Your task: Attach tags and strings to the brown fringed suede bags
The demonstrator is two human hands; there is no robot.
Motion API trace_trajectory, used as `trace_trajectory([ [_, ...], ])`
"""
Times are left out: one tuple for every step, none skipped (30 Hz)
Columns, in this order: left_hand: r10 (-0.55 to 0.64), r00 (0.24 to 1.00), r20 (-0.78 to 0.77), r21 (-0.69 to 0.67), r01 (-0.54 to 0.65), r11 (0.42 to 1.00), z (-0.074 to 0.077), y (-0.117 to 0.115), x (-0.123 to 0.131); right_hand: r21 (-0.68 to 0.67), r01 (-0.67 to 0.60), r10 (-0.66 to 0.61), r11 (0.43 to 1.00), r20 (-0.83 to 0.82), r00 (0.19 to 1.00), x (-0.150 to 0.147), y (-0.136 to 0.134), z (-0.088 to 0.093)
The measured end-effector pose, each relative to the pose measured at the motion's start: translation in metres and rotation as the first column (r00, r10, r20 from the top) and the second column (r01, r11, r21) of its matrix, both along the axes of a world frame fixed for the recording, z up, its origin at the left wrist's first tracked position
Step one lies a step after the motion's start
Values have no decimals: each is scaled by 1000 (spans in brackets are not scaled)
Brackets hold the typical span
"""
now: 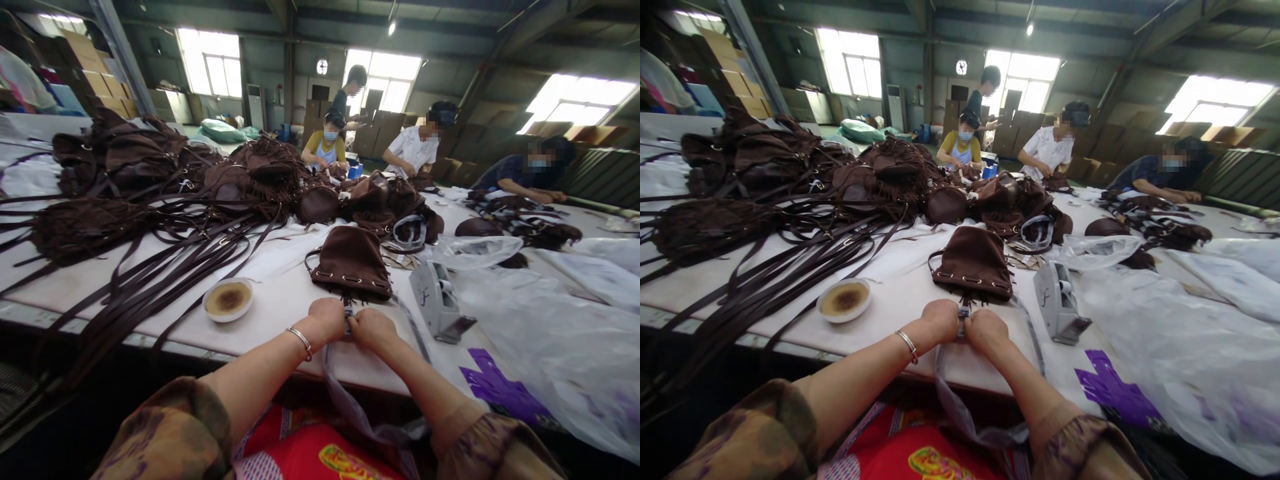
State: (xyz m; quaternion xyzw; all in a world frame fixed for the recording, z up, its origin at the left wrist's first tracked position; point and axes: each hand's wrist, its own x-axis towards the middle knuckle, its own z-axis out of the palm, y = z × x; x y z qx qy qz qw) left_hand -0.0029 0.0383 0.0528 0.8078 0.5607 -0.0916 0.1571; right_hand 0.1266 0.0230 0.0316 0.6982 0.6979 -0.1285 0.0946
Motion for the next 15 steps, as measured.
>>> trace_trajectory([
  [-15, 1000, 5, -1, 15, 1000, -1, 2, 0, 32, -25, 25, 999, 7, 1000, 1, 0, 2],
  [-36, 999, 12, 0, 36, 999, -1, 3, 0, 77, -68, 67, 995, 15, 998, 2, -1, 5],
  [-61, 998, 19, 3, 61, 998, -1, 4, -1, 122, -124, 122, 985, 27, 992, 3, -1, 8],
  [-86, 996, 26, 5, 85, 996, 0, 6, -2, 152, -187, 183, 971, 41, 982, 3, -1, 11],
  [-105, 994, 32, 7, 105, 994, 0, 6, -3, 161, -244, 238, 956, 52, 970, 3, -1, 13],
  [-116, 993, 35, 8, 116, 993, 1, 7, -3, 151, -287, 281, 946, 59, 958, 2, 0, 15],
  [-115, 993, 35, 7, 115, 993, 1, 7, -4, 131, -314, 307, 940, 66, 949, 1, 0, 16],
  [-104, 994, 30, 5, 103, 995, 1, 7, -5, 117, -318, 311, 941, 72, 948, -1, 0, 15],
  [-84, 996, 22, 1, 84, 996, 1, 6, -5, 113, -300, 293, 947, 73, 953, -3, 0, 14],
  [-62, 998, 12, -3, 62, 998, 1, 6, -5, 113, -263, 257, 958, 68, 964, -5, 0, 12],
  [-41, 999, 2, -10, 41, 999, 1, 5, -6, 111, -206, 200, 972, 60, 978, -7, 0, 9],
  [-23, 1000, -7, -17, 22, 1000, 0, 5, -6, 108, -141, 136, 984, 48, 990, -9, 0, 7],
  [-10, 1000, -14, -23, 9, 1000, 0, 4, -6, 101, -74, 72, 992, 30, 997, -10, -1, 5],
  [-3, 1000, -19, -29, 2, 1000, -1, 4, -6, 89, -20, 19, 996, 14, 1000, -11, -1, 3],
  [-2, 1000, -21, -33, 1, 999, -1, 4, -6, 79, 8, -8, 997, 4, 1000, -11, -2, 2],
])
